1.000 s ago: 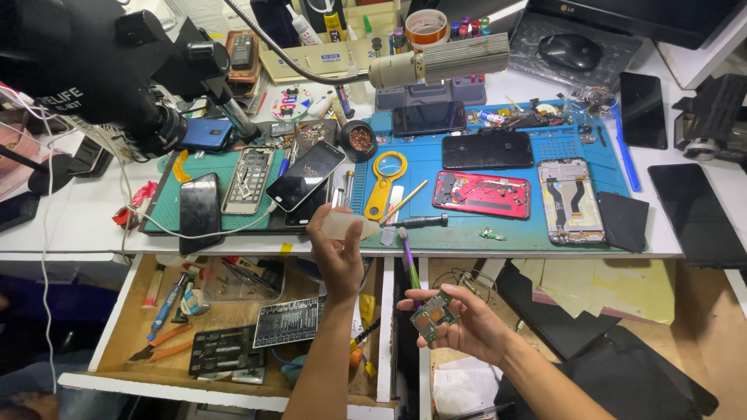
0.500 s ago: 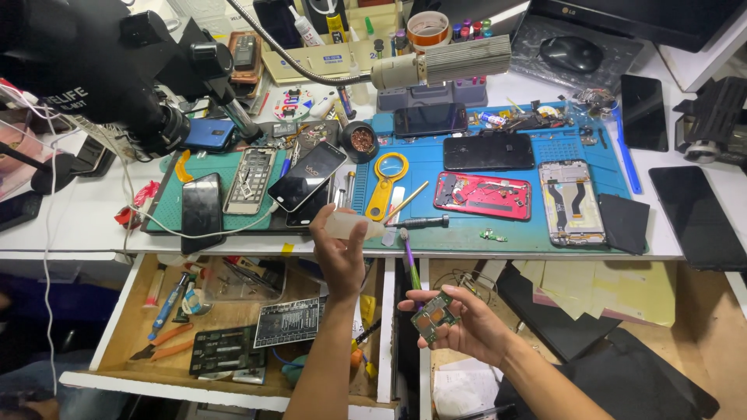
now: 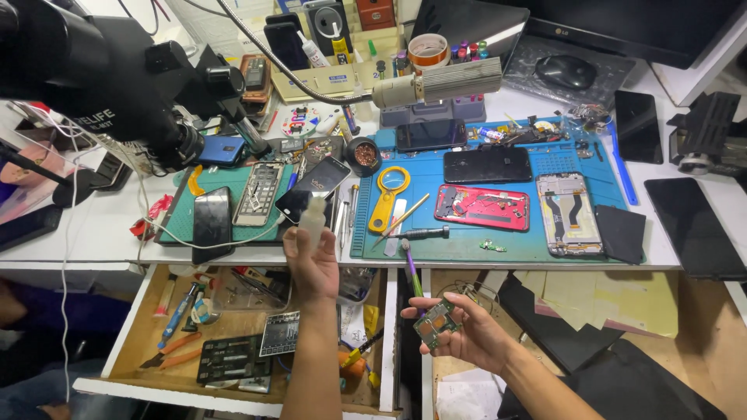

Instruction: Cleaning and inspecting a mobile phone motherboard at a repair station using a small tool

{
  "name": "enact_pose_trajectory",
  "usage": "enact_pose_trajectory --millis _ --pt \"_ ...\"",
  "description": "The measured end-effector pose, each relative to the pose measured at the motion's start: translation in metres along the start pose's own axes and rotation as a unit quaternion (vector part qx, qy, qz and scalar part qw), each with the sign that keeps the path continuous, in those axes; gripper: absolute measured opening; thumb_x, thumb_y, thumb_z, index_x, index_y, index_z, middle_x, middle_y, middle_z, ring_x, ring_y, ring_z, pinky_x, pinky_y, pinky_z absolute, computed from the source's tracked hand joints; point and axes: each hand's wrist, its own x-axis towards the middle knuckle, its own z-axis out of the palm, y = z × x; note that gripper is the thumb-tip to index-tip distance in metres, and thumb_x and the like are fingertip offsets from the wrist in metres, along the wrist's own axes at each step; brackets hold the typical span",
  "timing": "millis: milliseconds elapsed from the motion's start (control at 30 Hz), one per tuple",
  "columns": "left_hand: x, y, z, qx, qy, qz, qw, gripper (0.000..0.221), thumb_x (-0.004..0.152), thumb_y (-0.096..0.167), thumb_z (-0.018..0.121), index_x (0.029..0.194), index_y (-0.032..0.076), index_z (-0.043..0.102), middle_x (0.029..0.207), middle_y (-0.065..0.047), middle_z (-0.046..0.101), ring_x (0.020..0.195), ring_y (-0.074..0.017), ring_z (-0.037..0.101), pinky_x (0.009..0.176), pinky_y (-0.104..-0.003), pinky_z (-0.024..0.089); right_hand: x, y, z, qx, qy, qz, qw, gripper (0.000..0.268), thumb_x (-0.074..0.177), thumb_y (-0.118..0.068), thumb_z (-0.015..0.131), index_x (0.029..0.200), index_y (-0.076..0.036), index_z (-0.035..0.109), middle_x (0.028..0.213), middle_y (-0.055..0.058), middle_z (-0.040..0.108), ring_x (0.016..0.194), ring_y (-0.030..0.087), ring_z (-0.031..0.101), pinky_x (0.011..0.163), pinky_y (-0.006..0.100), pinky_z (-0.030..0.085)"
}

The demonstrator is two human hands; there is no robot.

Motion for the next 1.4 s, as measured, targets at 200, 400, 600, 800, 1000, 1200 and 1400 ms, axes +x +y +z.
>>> enact_pose_trajectory --millis 200,400,600,800,1000,1200,1400 --pt "-0.005 0.001 0.004 -0.009 0.033 -0.029 0.999 0.072 0.083 0.042 0.076 0.14 0.007 0.049 0.117 -0.017 0.057 0.094 -0.0262 0.063 0.079 -0.035 0.062 -0.004 -0.003 0.004 -0.002 0.01 0.002 1.0 0.068 0.088 -0.039 0.054 0.141 0.003 0.059 0.147 0.023 0.061 0.087 0.026 0.065 0.089 0.056 0.055" --pt "-0.013 -0.013 0.018 0.226 -0.016 0.013 0.974 0.081 0.085 0.052 0.063 0.154 0.016 0.04 0.135 -0.018 0.058 0.109 -0.0286 0.058 0.089 -0.039 0.055 -0.004 -0.003 0.0 -0.01 0.002 0.0 1.0 0.069 0.087 -0.039 0.054 0.142 0.002 0.059 0.145 0.021 0.062 0.084 0.025 0.064 0.09 0.055 0.055" --pt "-0.022 -0.039 0.048 0.363 -0.136 0.019 0.921 0.063 0.093 0.019 0.068 0.149 0.006 0.044 0.14 -0.022 0.062 0.124 -0.0354 0.066 0.105 -0.041 0.059 -0.003 -0.002 -0.006 0.0 -0.004 0.008 1.0 0.066 0.089 -0.041 0.053 0.14 0.001 0.061 0.144 0.019 0.063 0.08 0.026 0.065 0.09 0.052 0.056" --pt "0.023 -0.095 0.096 0.599 -0.183 0.166 0.762 0.049 0.085 0.016 0.081 0.132 0.015 0.066 0.114 -0.008 0.075 0.077 -0.0187 0.07 0.067 -0.029 0.061 -0.008 -0.003 -0.004 0.015 -0.01 0.012 1.0 0.064 0.091 -0.039 0.054 0.139 0.003 0.063 0.141 0.018 0.064 0.083 0.024 0.067 0.089 0.051 0.057" --pt "0.081 -0.154 0.118 0.729 -0.163 0.138 0.65 0.056 0.082 0.035 0.082 0.134 0.024 0.065 0.109 -0.02 0.067 0.099 -0.0402 0.066 0.089 -0.047 0.052 -0.008 -0.004 -0.008 0.013 -0.028 0.012 0.999 0.066 0.091 -0.042 0.055 0.141 0.0 0.063 0.137 0.017 0.066 0.077 0.025 0.068 0.087 0.047 0.058" --pt "0.098 -0.166 0.122 0.782 -0.153 0.118 0.593 0.058 0.085 0.045 0.077 0.137 0.024 0.064 0.11 -0.023 0.067 0.109 -0.0446 0.059 0.092 -0.051 0.047 -0.008 -0.007 -0.011 0.005 -0.045 0.013 0.999 0.068 0.09 -0.043 0.056 0.144 -0.001 0.062 0.133 0.016 0.067 0.073 0.029 0.068 0.085 0.044 0.057" --pt "0.019 -0.087 0.136 0.627 -0.161 0.162 0.745 0.017 0.096 0.027 0.068 0.106 0.014 0.061 0.085 -0.002 0.069 0.07 -0.0173 0.062 0.064 -0.035 0.053 -0.009 -0.008 -0.01 0.014 -0.048 -0.015 0.999 0.068 0.09 -0.039 0.056 0.143 0.003 0.057 0.132 0.023 0.063 0.071 0.019 0.063 0.089 0.052 0.058"
